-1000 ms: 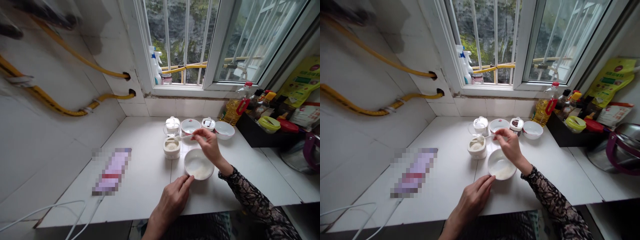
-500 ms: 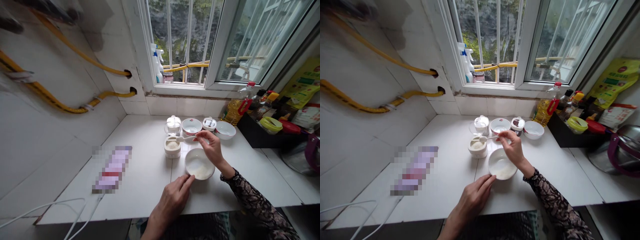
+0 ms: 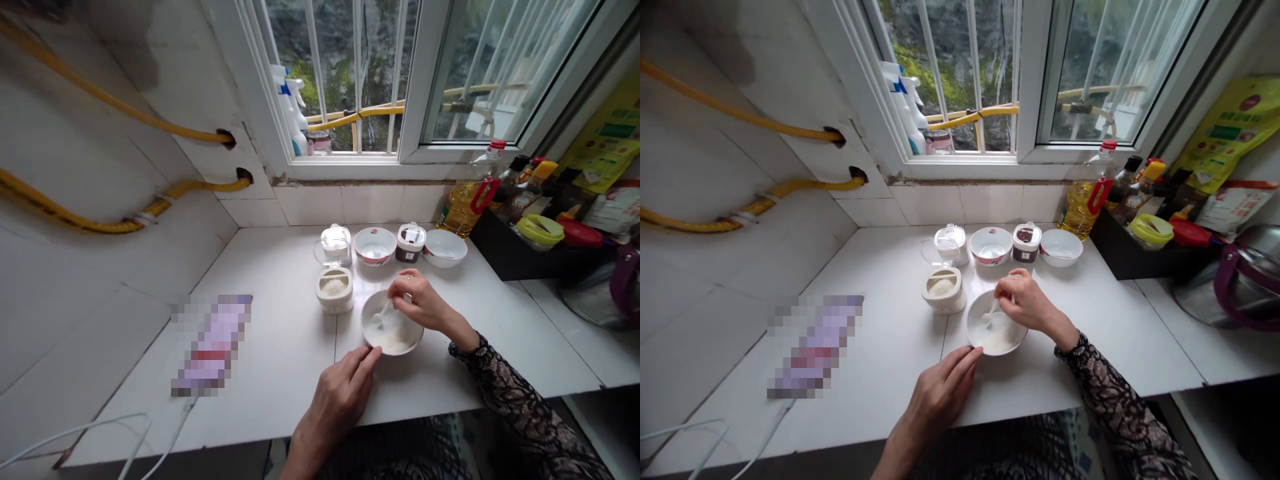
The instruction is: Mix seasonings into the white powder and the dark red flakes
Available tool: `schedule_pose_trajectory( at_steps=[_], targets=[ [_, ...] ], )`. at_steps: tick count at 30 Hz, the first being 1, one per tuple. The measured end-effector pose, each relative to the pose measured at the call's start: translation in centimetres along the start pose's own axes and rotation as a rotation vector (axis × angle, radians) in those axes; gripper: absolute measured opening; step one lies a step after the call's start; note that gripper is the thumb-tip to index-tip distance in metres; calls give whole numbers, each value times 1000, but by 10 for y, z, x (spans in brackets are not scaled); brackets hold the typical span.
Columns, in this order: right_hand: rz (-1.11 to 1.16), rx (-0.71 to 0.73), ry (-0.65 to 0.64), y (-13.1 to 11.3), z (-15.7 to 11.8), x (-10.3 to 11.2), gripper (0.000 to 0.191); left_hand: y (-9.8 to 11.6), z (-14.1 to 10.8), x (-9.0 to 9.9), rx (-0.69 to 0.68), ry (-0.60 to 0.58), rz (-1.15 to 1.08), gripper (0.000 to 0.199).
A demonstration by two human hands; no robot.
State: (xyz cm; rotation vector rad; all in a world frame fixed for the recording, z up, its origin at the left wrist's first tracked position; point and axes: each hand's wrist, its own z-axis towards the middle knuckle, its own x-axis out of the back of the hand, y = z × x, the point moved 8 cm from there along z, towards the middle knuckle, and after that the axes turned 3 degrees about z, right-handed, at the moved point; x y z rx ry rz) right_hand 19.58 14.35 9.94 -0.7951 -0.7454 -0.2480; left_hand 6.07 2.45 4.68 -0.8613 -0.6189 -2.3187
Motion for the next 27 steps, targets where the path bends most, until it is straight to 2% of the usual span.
schedule_pose_trajectory(
  at_steps=[3,6,13,20,27],
  targets=[
    [108,-35,-12,-5,-2,-8,17,1,0,0,-9,0,0,38],
    [226,-144,25,-3,-5,-9,19,1,0,-1,-9,-8,4,37],
    [542,-463,124,23,-14,-10,11,1,1,-1,-3,-16,13,36],
    [755,-569,199,39,-14,-2,7,1,2,1,-1,3,1,37],
    [797,-637,282,52,-18,10,6,1,0,1,-8,13,4,39]
  ],
)
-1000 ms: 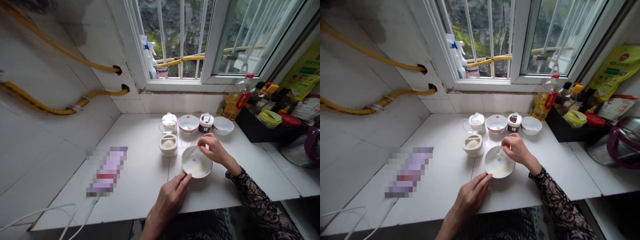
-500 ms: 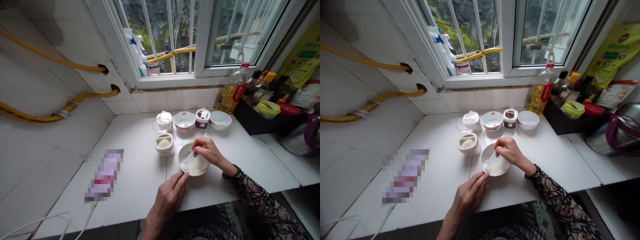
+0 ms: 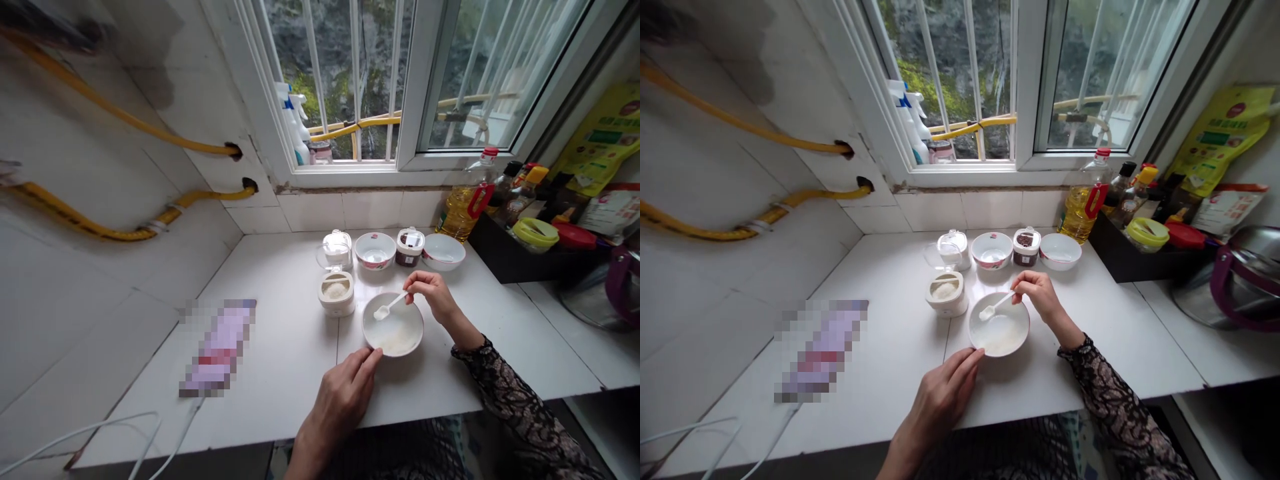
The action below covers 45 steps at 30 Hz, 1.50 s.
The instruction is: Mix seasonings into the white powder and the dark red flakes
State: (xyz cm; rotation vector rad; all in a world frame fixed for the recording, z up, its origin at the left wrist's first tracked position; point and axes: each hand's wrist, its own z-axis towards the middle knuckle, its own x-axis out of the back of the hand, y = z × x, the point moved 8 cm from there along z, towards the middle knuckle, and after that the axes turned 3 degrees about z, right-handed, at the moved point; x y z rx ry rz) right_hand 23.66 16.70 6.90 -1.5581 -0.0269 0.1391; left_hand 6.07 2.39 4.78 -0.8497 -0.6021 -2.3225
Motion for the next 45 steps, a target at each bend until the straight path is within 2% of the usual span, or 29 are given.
schedule_pose_trajectory(
  at_steps=[4,8,11,15,17,19,23,26,28,31,37,41,45],
  targets=[
    [2,42,28,-7,5,-4,6,0,0,0,-6,10,-1,39],
    [-50,189,27,-27,11,-25,8,1,0,0,-10,18,7,38],
    [-246,437,64,-49,7,-46,7,0,0,0,-8,24,4,40],
    [-720,896,13,-67,-18,-88,14,0,-1,-1,-12,25,7,43],
    [-858,1024,-38,-66,-29,-102,18,0,-1,-2,-11,25,7,43],
    [-891,1071,-31,-67,-36,-103,20,0,-1,-2,-14,28,6,42],
    [-746,1017,63,-77,-37,-83,17,0,-1,-2,-16,24,13,40],
    [-598,811,123,-74,-26,-55,10,-1,-1,-2,-3,11,15,40],
    [-562,672,116,-67,-19,-37,10,-1,-1,-1,0,7,18,41],
    [-676,630,31,-61,-20,-24,13,0,0,0,1,2,11,40],
    [-968,688,-138,-47,-30,-30,15,0,0,-1,-8,3,9,39],
    [-906,630,-234,-31,-30,-43,16,0,0,-1,-11,7,-2,38],
    [-777,548,-235,-18,-27,-49,17,0,1,-2,-2,-8,-9,36]
  ],
)
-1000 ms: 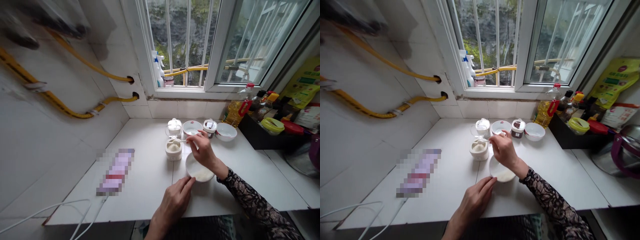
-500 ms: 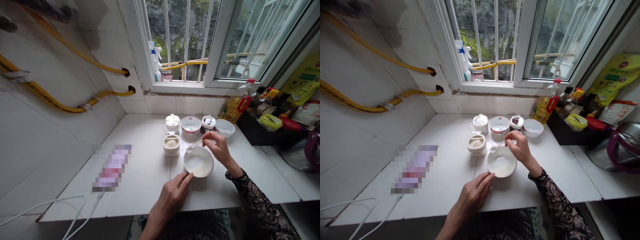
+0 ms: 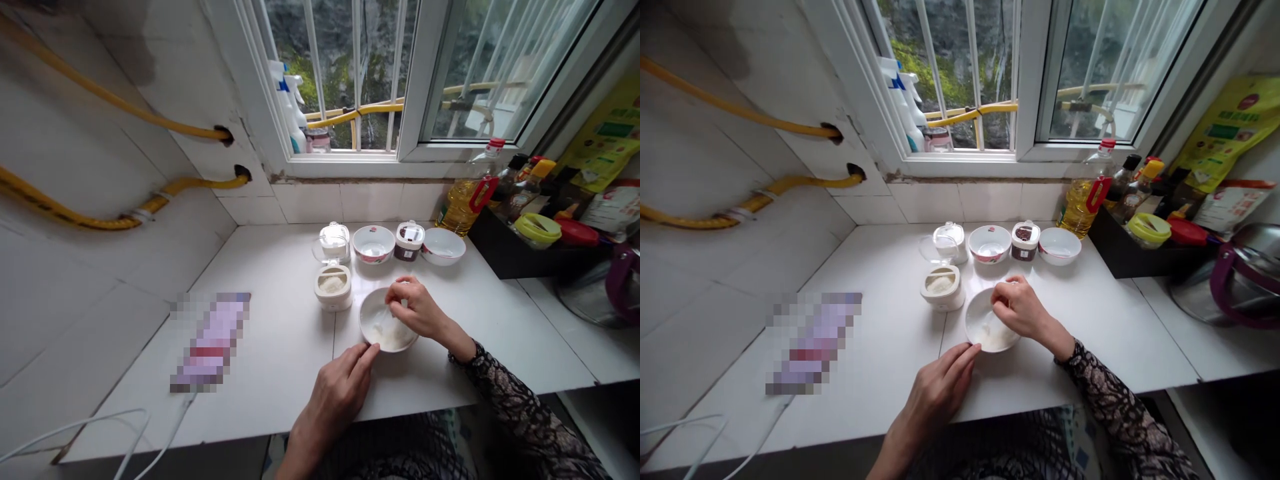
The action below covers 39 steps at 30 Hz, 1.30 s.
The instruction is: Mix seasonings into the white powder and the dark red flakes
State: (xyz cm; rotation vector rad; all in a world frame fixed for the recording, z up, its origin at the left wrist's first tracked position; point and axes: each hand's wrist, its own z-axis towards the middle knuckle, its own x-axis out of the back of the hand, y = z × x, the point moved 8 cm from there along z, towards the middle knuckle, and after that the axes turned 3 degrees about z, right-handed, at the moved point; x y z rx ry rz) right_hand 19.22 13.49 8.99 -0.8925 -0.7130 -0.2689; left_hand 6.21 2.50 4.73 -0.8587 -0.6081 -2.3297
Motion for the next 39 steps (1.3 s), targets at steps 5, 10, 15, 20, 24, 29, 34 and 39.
schedule_pose_trajectory(
  at_steps=[5,10,15,20,24,29,34,39],
  targets=[
    [117,-126,81,9,-1,6,18,1,0,0,-3,2,11,34],
    [311,-300,152,24,-4,16,12,0,-1,0,-5,-5,6,34],
    [631,-477,192,42,-8,14,7,0,-2,0,-6,-2,9,34],
    [747,-548,232,48,-10,16,8,0,-3,-2,-10,3,10,35],
    [784,-579,265,54,-11,16,8,0,-4,-2,-15,13,15,36],
    [800,-540,313,53,4,18,6,0,-2,0,-11,26,15,39],
    [655,-321,354,22,35,19,9,0,-1,0,-11,29,11,38],
    [59,147,377,-37,48,13,12,0,-1,1,-15,36,14,39]
  ],
)
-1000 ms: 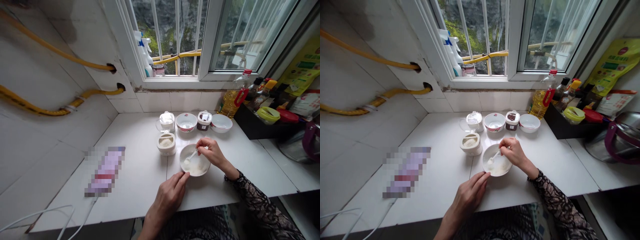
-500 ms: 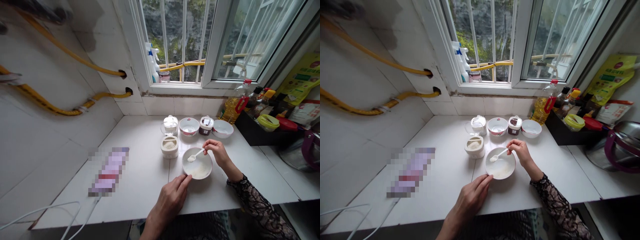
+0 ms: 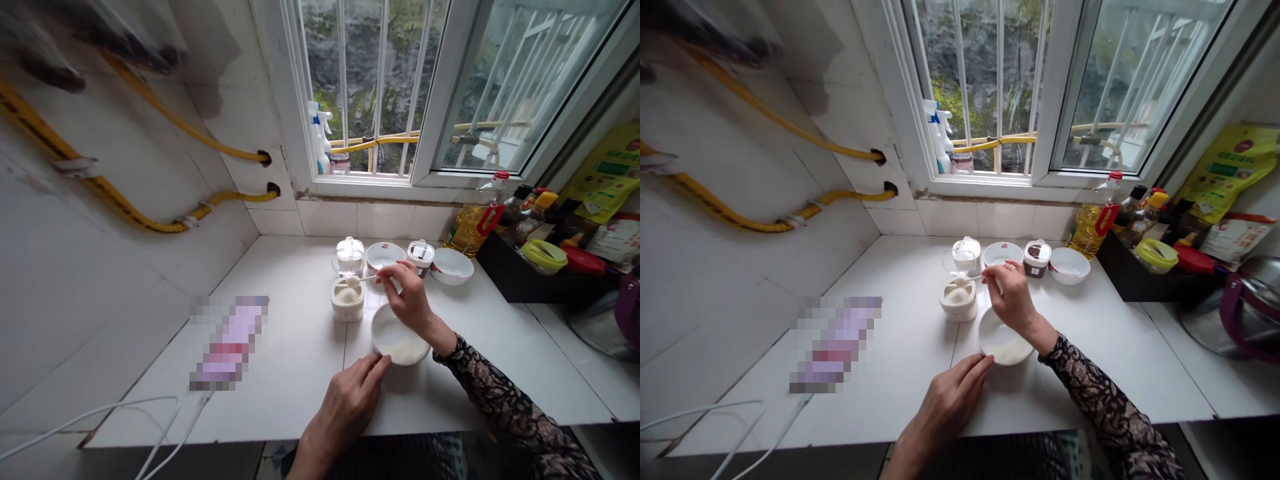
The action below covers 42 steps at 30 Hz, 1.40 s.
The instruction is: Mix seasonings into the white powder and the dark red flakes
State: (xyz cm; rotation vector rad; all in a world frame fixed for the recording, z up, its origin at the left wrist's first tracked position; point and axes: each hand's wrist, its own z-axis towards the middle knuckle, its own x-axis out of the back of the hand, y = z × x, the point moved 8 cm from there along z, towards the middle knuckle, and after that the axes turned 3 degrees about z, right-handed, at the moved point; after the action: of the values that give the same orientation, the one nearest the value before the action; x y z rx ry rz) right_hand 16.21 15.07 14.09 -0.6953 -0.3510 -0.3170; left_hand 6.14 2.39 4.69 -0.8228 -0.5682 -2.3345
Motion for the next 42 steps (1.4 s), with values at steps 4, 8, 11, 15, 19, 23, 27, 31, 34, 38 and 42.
schedule_pose_trajectory(
  at_steps=[4,8,11,15,19,23,27,31,34,38,42],
  targets=[
    [-178,249,-99,-20,-8,-13,22,0,0,0,4,-3,-2,42],
    [-131,128,-70,-12,-8,-4,19,1,1,2,-2,11,2,42],
    [7,-83,-6,7,-7,6,12,1,2,2,-4,6,7,42],
    [318,-428,67,41,-17,19,10,1,1,0,2,-8,10,41],
    [310,-514,15,52,-30,42,9,0,0,-1,13,-24,9,39],
    [-10,-360,-208,40,-41,55,11,0,0,0,10,-37,0,39],
    [-207,-175,-330,26,-50,51,15,0,1,0,17,-44,-3,39],
    [-135,-177,-410,22,-57,31,17,1,1,-1,18,-49,2,39],
    [-40,-274,-385,25,-58,20,19,0,0,-1,25,-52,-1,39],
    [78,-452,-314,34,-61,18,18,-2,-2,-2,23,-52,-3,40],
    [198,-595,-253,44,-65,23,13,-1,-1,-2,18,-44,-5,40]
  ],
)
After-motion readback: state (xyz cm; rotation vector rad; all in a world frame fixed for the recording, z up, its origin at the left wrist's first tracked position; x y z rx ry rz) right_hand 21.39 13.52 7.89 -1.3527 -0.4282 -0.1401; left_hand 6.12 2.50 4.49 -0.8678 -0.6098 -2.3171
